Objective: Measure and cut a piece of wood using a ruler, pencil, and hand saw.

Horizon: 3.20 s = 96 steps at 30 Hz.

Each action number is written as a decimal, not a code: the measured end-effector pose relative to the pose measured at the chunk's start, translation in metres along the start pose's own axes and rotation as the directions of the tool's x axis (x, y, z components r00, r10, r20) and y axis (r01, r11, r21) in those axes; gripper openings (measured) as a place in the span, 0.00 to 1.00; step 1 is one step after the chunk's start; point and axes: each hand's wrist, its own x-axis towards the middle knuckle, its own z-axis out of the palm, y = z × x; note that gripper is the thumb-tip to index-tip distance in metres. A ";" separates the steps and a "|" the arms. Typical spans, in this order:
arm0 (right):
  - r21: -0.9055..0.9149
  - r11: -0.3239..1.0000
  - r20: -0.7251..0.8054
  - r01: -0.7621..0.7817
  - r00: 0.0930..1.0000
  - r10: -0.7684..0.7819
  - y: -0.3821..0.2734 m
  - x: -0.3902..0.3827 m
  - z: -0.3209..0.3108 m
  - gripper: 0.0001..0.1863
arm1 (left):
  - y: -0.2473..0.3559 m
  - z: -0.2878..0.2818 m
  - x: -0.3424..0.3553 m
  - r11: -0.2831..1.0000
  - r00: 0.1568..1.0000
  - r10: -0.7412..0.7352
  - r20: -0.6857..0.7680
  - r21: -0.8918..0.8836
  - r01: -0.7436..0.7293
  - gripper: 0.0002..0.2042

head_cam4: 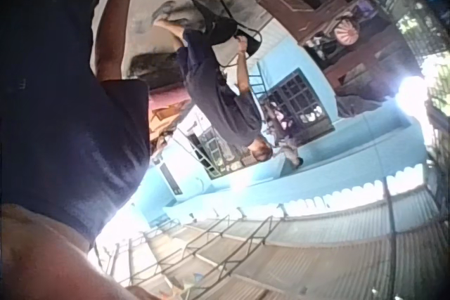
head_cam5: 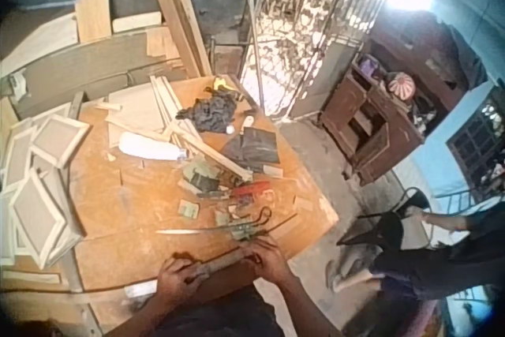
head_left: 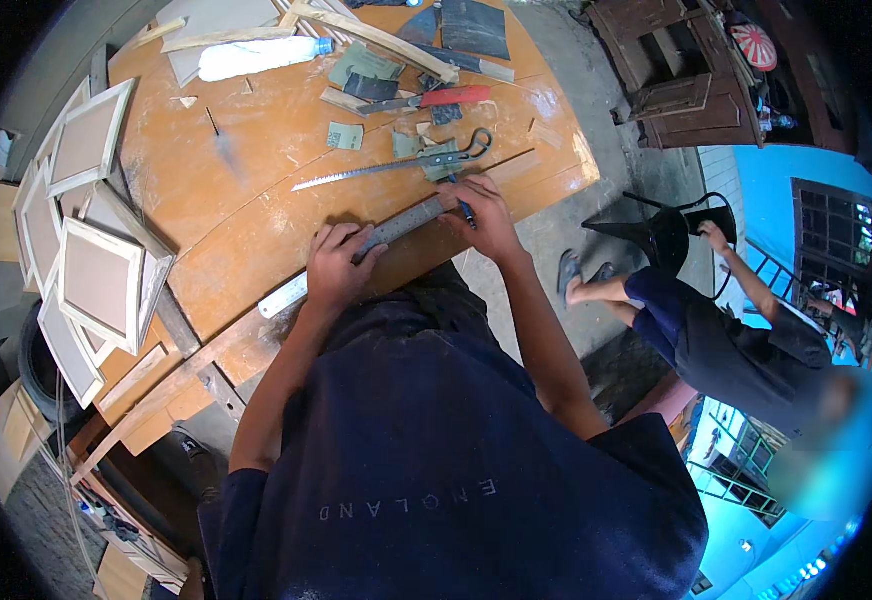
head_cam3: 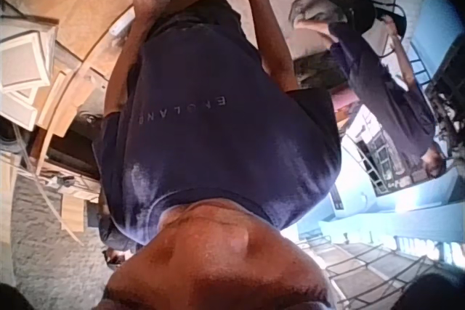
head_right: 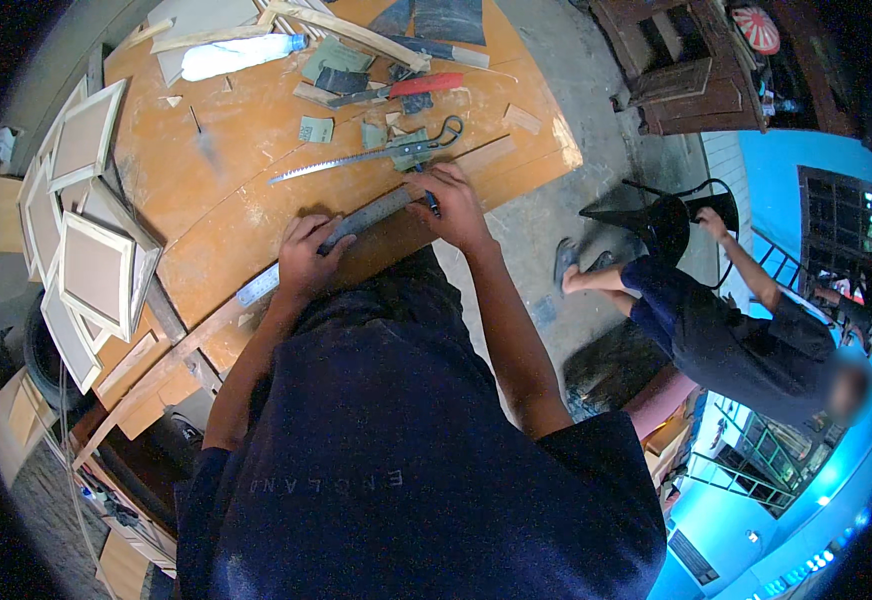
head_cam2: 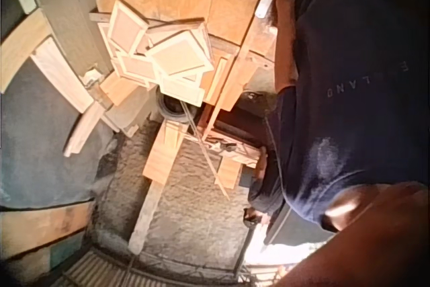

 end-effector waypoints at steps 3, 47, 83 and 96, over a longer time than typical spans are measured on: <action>0.015 1.000 0.001 -0.006 1.000 0.006 0.002 0.000 -0.002 0.24 | 0.000 0.000 0.001 1.000 1.000 0.012 -0.001 0.005 -0.011 0.17; 0.103 0.992 0.060 0.074 0.995 -0.080 0.024 0.007 -0.005 0.25 | 0.010 -0.007 0.015 0.998 0.995 -0.055 0.084 0.009 0.055 0.17; -0.179 0.980 0.216 -0.085 0.969 0.123 -0.052 0.047 0.037 0.24 | -0.064 -0.108 -0.057 0.915 0.923 -0.347 0.169 -0.154 0.372 0.16; -0.231 0.963 0.198 -0.140 0.962 0.187 -0.052 0.043 0.040 0.22 | -0.057 -0.097 -0.073 0.921 0.927 -0.375 0.014 0.115 0.372 0.14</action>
